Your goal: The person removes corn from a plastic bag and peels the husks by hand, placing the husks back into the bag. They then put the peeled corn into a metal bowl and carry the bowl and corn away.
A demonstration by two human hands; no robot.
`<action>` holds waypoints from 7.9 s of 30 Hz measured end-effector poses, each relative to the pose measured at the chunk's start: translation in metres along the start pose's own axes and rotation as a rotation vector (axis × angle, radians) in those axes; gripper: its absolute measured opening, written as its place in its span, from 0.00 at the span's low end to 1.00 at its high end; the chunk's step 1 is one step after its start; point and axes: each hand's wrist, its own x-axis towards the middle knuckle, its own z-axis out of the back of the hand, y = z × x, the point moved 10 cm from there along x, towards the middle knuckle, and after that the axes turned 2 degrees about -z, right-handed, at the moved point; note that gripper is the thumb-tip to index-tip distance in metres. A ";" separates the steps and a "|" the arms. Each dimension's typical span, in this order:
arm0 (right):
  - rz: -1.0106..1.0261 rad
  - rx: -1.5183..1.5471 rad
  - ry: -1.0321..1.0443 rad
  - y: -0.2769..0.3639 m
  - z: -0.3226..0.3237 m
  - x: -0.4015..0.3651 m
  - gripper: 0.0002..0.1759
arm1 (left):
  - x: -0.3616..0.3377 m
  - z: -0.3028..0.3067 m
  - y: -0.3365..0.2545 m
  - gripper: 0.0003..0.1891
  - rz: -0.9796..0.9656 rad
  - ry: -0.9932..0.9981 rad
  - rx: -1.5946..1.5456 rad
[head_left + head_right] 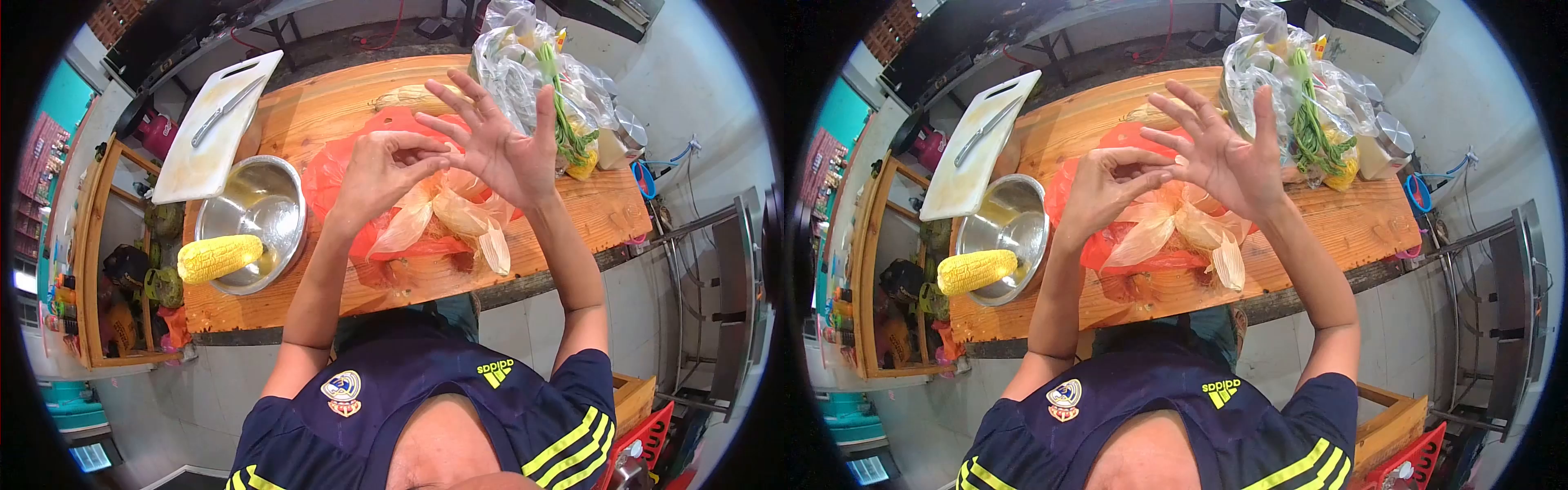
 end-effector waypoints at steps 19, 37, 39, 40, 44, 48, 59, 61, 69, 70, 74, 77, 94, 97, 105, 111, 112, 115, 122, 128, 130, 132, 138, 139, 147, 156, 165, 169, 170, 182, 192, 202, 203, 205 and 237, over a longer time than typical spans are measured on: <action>0.286 -1.211 -0.333 0.096 0.052 0.022 0.28 | -0.005 -0.004 -0.013 0.08 -0.224 -0.086 0.876; -0.228 -2.349 0.189 -0.056 0.188 0.148 0.48 | -0.007 0.008 -0.002 0.05 -0.160 0.017 0.990; -0.171 -2.327 0.170 -0.051 0.185 0.148 0.45 | -0.008 0.005 -0.006 0.04 -0.183 0.039 0.926; -0.142 -2.315 0.139 -0.047 0.183 0.146 0.45 | -0.010 0.003 -0.010 0.03 -0.217 0.030 0.912; 0.071 -2.233 -0.100 0.001 0.158 0.142 0.45 | -0.009 0.007 -0.020 0.03 -0.227 0.025 0.882; 0.198 -1.772 -0.354 0.070 0.110 0.120 0.43 | -0.017 -0.005 -0.019 0.05 -0.218 0.154 0.834; -0.034 -0.701 -0.240 0.046 0.036 -0.006 0.32 | 0.041 0.020 -0.005 0.28 -0.325 -0.069 1.021; 0.094 -0.981 -0.249 0.045 0.029 -0.012 0.37 | 0.049 0.025 -0.011 0.29 -0.415 -0.150 1.028; 0.572 -1.798 -0.433 0.062 0.049 -0.004 0.41 | 0.052 0.025 -0.023 0.36 -0.574 -0.315 1.144; 0.612 -1.793 -0.467 0.065 0.047 -0.002 0.41 | 0.054 0.028 -0.027 0.36 -0.583 -0.343 1.153; 0.552 -1.591 -0.452 0.069 0.047 0.008 0.43 | 0.063 0.047 -0.035 0.35 -0.602 -0.378 1.181; 0.436 -1.351 -0.378 0.061 0.056 0.017 0.44 | 0.058 0.045 -0.021 0.31 -0.584 -0.316 1.130; 0.505 -1.483 -0.244 0.024 0.002 0.000 0.43 | 0.001 0.035 -0.038 0.42 -0.333 -0.330 -0.065; 0.462 -1.436 -0.236 0.008 0.001 0.002 0.42 | 0.002 0.034 -0.016 0.38 -0.228 -0.299 -0.166; 0.495 -1.522 -0.101 0.025 -0.022 0.013 0.35 | -0.011 0.035 0.021 0.33 -0.211 -0.219 -0.160; 0.422 -1.235 -0.013 0.002 -0.023 0.023 0.28 | -0.019 0.028 0.033 0.33 -0.191 -0.132 -0.311; 0.455 -1.233 -0.015 0.002 -0.025 0.022 0.27 | -0.019 0.028 0.033 0.34 -0.186 -0.122 -0.289; 0.528 -1.254 -0.022 0.006 -0.032 0.017 0.24 | -0.019 0.027 0.031 0.35 -0.182 -0.095 -0.238; 0.576 -1.266 -0.071 0.008 -0.032 0.013 0.14 | -0.022 0.023 0.029 0.35 -0.210 -0.090 -0.206; 0.711 -1.263 -0.187 0.012 -0.035 0.008 0.08 | -0.024 0.020 0.021 0.34 -0.260 -0.133 -0.269; 0.737 -1.245 -0.253 0.012 -0.032 0.007 0.07 | -0.025 0.019 0.020 0.34 -0.273 -0.143 -0.267; 0.733 -1.259 -0.317 0.012 -0.028 0.007 0.07 | -0.025 0.019 0.019 0.33 -0.264 -0.143 -0.259; 0.587 -1.202 -0.044 0.009 -0.032 0.025 0.16 | -0.024 0.024 0.026 0.33 -0.255 -0.089 -0.263; 0.548 -1.212 0.007 0.007 -0.031 0.026 0.17 | -0.025 0.024 0.027 0.33 -0.239 -0.083 -0.263; 0.462 -1.112 0.028 0.005 -0.026 0.026 0.19 | -0.020 0.024 0.027 0.31 -0.212 -0.098 -0.291; 0.658 -1.265 -0.071 0.020 -0.038 0.019 0.16 | -0.017 0.026 0.020 0.31 -0.176 -0.169 -0.217; 0.608 -1.318 -0.133 0.019 -0.024 0.017 0.14 | -0.016 0.024 0.008 0.30 -0.278 -0.150 -0.025; 0.635 -1.275 -0.125 0.023 -0.028 0.016 0.14 | -0.016 0.022 0.011 0.30 -0.189 -0.171 -0.119; 0.649 -1.297 -0.121 0.026 -0.035 0.013 0.13 | -0.015 0.023 0.008 0.31 -0.201 -0.175 -0.135; 0.678 -1.318 -0.254 0.020 -0.013 0.002 0.13 | -0.016 0.015 0.002 0.31 -0.154 -0.317 0.076; 0.717 -1.249 -0.442 0.016 0.002 -0.002 0.09 | -0.017 0.016 0.013 0.30 -0.179 -0.300 -0.105; 0.584 -1.034 -0.337 0.005 -0.003 0.009 0.10 | -0.019 0.017 0.019 0.30 -0.190 -0.359 -0.146; 0.592 -1.122 -0.413 0.007 0.001 0.005 0.10 | -0.018 0.016 0.020 0.30 -0.204 -0.367 -0.138; 0.602 -1.293 -0.572 0.009 0.008 -0.003 0.11 | -0.017 0.015 0.021 0.30 -0.229 -0.384 -0.121; 0.478 -1.287 -0.293 -0.004 0.027 0.028 0.12 | -0.010 0.039 0.029 0.27 -0.070 -0.320 -0.446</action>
